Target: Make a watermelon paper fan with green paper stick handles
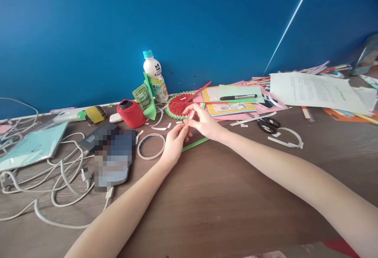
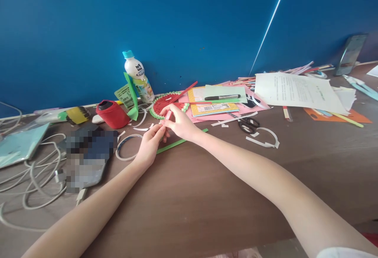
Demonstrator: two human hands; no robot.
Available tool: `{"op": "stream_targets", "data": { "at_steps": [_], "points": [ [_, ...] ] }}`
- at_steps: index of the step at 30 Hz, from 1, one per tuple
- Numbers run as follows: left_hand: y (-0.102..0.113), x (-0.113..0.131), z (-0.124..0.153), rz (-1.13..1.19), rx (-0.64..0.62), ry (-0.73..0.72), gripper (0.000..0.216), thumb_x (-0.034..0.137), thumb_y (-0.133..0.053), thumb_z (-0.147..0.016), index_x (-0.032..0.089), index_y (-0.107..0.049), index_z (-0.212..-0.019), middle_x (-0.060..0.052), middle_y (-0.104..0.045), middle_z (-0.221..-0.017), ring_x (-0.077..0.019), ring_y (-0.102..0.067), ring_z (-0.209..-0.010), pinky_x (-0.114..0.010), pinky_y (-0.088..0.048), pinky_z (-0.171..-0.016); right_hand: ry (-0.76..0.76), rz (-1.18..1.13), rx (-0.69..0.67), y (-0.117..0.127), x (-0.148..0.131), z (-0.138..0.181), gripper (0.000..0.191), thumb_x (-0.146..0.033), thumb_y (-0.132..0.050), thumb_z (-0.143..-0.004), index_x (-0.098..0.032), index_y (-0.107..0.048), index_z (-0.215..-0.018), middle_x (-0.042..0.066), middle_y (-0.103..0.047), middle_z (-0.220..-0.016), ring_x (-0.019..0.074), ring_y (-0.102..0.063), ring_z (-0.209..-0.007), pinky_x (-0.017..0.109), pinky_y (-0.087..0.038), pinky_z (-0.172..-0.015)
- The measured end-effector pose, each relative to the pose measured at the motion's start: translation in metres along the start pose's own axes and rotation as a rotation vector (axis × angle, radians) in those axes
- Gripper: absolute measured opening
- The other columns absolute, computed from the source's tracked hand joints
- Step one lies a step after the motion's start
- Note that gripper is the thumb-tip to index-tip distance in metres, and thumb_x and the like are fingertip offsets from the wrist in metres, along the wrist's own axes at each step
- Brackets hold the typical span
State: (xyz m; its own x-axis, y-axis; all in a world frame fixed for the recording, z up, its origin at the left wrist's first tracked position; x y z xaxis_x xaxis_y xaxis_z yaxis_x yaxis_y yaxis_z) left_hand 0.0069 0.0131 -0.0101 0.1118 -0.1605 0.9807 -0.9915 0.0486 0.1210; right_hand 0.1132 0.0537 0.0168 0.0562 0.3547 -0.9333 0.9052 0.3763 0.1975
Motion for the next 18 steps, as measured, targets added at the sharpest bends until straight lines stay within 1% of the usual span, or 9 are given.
{"op": "stream_targets", "data": {
  "at_steps": [3, 6, 8, 10, 12, 15, 16, 18],
  "points": [
    [-0.003, 0.005, 0.002, -0.010, -0.036, 0.010, 0.022, 0.034, -0.047, -0.082, 0.017, -0.052, -0.070, 0.003, -0.050, -0.064, -0.0079, -0.041, -0.057, -0.021, -0.035, -0.058, -0.049, -0.139, 0.041, 0.002, 0.008, 0.005, 0.024, -0.024, -0.060, -0.073, -0.021, -0.047, -0.092, -0.005, -0.050, -0.067, 0.0124, -0.053, -0.059, 0.030, -0.044, -0.062],
    [-0.005, 0.005, 0.004, -0.006, -0.085, 0.028, 0.021, 0.034, -0.048, -0.082, 0.016, -0.055, -0.074, 0.003, -0.052, -0.063, -0.0079, -0.040, -0.056, -0.021, -0.034, -0.056, -0.127, -0.251, 0.049, 0.004, 0.016, 0.011, 0.022, -0.028, -0.059, -0.075, -0.021, -0.049, -0.094, -0.005, -0.051, -0.066, 0.0126, -0.054, -0.062, 0.030, -0.044, -0.064],
    [-0.006, 0.003, 0.004, -0.009, -0.113, 0.044, 0.023, 0.036, -0.048, -0.081, 0.015, -0.058, -0.077, 0.003, -0.052, -0.062, -0.0078, -0.039, -0.054, -0.021, -0.033, -0.054, -0.124, -0.290, 0.038, 0.004, 0.019, 0.016, 0.020, -0.031, -0.055, -0.079, -0.022, -0.050, -0.095, -0.005, -0.052, -0.067, 0.0125, -0.054, -0.062, 0.030, -0.044, -0.065],
    [-0.007, 0.001, 0.004, -0.025, -0.134, 0.057, 0.024, 0.037, -0.048, -0.081, 0.015, -0.058, -0.079, 0.002, -0.053, -0.061, -0.0077, -0.038, -0.052, -0.021, -0.032, -0.052, -0.081, -0.298, 0.035, 0.004, 0.021, 0.019, 0.018, -0.033, -0.052, -0.081, -0.022, -0.051, -0.096, -0.004, -0.052, -0.067, 0.0122, -0.053, -0.062, 0.030, -0.044, -0.065],
    [-0.007, 0.001, 0.003, -0.063, -0.139, 0.065, 0.024, 0.037, -0.047, -0.082, 0.016, -0.058, -0.079, 0.002, -0.053, -0.062, -0.0077, -0.039, -0.052, -0.020, -0.032, -0.052, -0.039, -0.264, 0.073, 0.005, 0.022, 0.021, 0.016, -0.032, -0.050, -0.083, -0.022, -0.051, -0.095, -0.004, -0.050, -0.067, 0.0121, -0.053, -0.062, 0.030, -0.044, -0.066],
    [-0.008, 0.003, 0.003, -0.127, -0.121, 0.060, 0.020, 0.033, -0.045, -0.082, 0.016, -0.056, -0.077, 0.003, -0.052, -0.064, -0.0080, -0.039, -0.054, -0.021, -0.033, -0.053, 0.001, -0.144, 0.189, 0.006, 0.025, 0.022, 0.013, -0.031, -0.050, -0.083, -0.022, -0.050, -0.093, -0.003, -0.050, -0.071, 0.0130, -0.054, -0.068, 0.030, -0.045, -0.070],
    [-0.008, 0.003, 0.003, -0.137, -0.115, 0.057, 0.019, 0.031, -0.045, -0.082, 0.017, -0.055, -0.077, 0.003, -0.051, -0.064, -0.0081, -0.039, -0.054, -0.021, -0.033, -0.053, 0.018, -0.096, 0.228, 0.007, 0.025, 0.023, 0.014, -0.030, -0.050, -0.083, -0.022, -0.049, -0.094, -0.002, -0.051, -0.075, 0.0136, -0.055, -0.072, 0.031, -0.046, -0.072],
    [-0.007, 0.001, 0.002, -0.138, -0.092, 0.055, 0.017, 0.030, -0.045, -0.081, 0.017, -0.055, -0.078, 0.003, -0.050, -0.064, -0.0081, -0.039, -0.054, -0.021, -0.033, -0.053, 0.086, 0.007, 0.307, 0.010, 0.023, 0.026, 0.020, -0.030, -0.050, -0.083, -0.022, -0.045, -0.101, 0.002, -0.052, -0.089, 0.0148, -0.055, -0.081, 0.032, -0.046, -0.075]
  ]
}}
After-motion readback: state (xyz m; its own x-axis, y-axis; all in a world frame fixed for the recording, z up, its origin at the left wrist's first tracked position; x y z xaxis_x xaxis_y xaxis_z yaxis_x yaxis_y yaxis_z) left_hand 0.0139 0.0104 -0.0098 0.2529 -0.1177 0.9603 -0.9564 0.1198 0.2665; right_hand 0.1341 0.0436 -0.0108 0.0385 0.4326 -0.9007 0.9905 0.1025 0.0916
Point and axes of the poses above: each hand's wrist, its own z-axis away from the middle knuckle, its own y-axis out of the back of the hand, x = y × z, the point moved 5 cm from there along -z, towards the middle knuckle
